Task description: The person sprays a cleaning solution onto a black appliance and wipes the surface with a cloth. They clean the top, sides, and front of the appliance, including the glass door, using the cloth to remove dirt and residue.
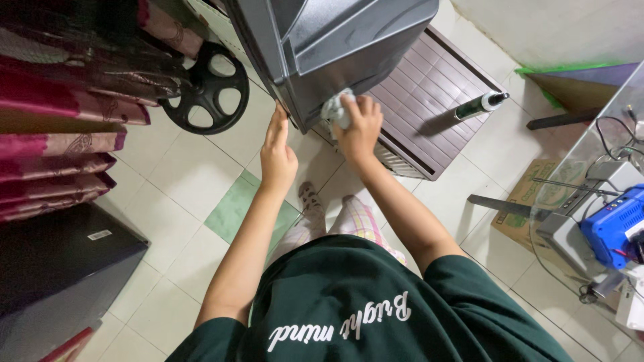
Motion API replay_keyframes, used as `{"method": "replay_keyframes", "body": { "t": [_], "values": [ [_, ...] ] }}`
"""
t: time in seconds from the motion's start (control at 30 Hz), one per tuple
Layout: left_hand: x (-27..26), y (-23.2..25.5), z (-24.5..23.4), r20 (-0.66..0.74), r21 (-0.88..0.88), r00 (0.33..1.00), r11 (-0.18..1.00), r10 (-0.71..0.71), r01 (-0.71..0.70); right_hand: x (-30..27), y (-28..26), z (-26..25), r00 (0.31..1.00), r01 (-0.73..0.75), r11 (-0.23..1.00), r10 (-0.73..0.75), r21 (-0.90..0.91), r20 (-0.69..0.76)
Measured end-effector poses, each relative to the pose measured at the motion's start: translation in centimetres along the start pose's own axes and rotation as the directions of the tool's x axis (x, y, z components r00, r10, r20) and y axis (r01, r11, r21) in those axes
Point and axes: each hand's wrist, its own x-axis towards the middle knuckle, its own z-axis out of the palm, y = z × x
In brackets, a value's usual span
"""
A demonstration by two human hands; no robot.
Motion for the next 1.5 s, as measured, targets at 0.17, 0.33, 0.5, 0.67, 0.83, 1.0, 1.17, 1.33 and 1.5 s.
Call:
{"method": "replay_keyframes", "body": {
  "t": [0.17,0.33,0.5,0.67,0.83,1.0,1.17,1.33,1.5],
  "values": [
    [-0.1,0.0,0.1,0.011,-0.022,1.0,1.0,-0.022,0.023,0.1,-3.3,-1.1,0.995,0.031,0.999,-0.032,0.017,0.096],
    [0.0,-0.1,0.3,0.014,-0.011,1.0,1.0,-0.009,0.009,-0.3,-5.7,-0.7,0.99,0.007,0.996,-0.021,0.093,0.142],
    [-0.3,-0.2,0.3,0.015,-0.054,0.999,0.998,-0.034,0.035,-1.3,-3.9,2.4,0.869,-0.467,0.747,0.288,0.473,0.402],
    [-0.1,0.0,0.0,-0.001,-0.105,1.0,0.994,0.022,-0.022,-1.1,-2.4,4.1,0.495,-0.798,-0.16,0.377,0.581,0.783],
    [0.6,-0.5,-2.1,0.095,-0.14,0.995,0.99,0.02,-0.007,-0.3,-2.5,3.4,0.389,-0.758,-0.424,0.316,0.495,0.866],
    [1.2,-1.2,-3.9,0.184,-0.12,0.98,0.991,0.077,-0.056,1.7,0.1,2.4,0.384,-0.597,-0.528,0.473,0.604,0.793],
    [1.0,-1.0,-4.0,0.205,-0.145,0.974,0.987,0.1,-0.071,4.3,5.3,1.7,0.58,-0.356,-0.478,0.561,0.803,0.591],
    [1.0,-0.7,-3.7,0.232,-0.139,0.973,0.99,0.017,0.016,3.3,2.8,1.9,0.573,-0.395,-0.386,0.605,0.833,0.553],
    [1.1,0.2,-3.3,0.176,-0.119,0.984,0.993,0.033,-0.012,2.2,2.4,3.1,0.623,-0.441,-0.235,0.615,0.866,0.484]
  ]
}}
